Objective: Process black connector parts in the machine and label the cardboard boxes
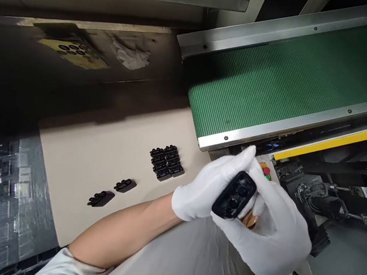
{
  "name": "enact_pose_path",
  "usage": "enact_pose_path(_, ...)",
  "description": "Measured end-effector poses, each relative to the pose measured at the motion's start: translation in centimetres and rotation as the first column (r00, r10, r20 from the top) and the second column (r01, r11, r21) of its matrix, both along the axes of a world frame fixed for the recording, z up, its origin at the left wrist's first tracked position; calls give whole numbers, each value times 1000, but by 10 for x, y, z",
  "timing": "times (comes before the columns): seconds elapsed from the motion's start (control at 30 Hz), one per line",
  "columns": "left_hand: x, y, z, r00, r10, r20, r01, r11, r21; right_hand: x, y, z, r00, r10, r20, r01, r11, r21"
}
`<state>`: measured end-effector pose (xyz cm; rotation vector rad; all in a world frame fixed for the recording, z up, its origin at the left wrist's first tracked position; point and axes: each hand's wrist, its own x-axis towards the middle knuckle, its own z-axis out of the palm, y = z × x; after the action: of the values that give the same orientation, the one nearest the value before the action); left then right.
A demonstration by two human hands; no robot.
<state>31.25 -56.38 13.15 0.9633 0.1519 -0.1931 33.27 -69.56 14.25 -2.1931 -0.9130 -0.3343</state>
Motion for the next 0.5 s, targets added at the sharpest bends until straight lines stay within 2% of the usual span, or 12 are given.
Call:
enact_pose_path(0.07, -1, 2, 2, 999, -10, 47, 14, 996, -84, 0, -1, -2, 1000, 12, -11, -12, 1000, 4)
enact_pose_path(0.17, -4, 4, 7, 1000, 21, 19, -18, 990, -140, 0, -3, -5, 997, 62, -43, -61, 997, 44)
enact_pose_path(0.5, -19, 9, 10, 985, 133, -110, -146, 982, -122, -5, -2, -9, 984, 165, -72, -157, 982, 103)
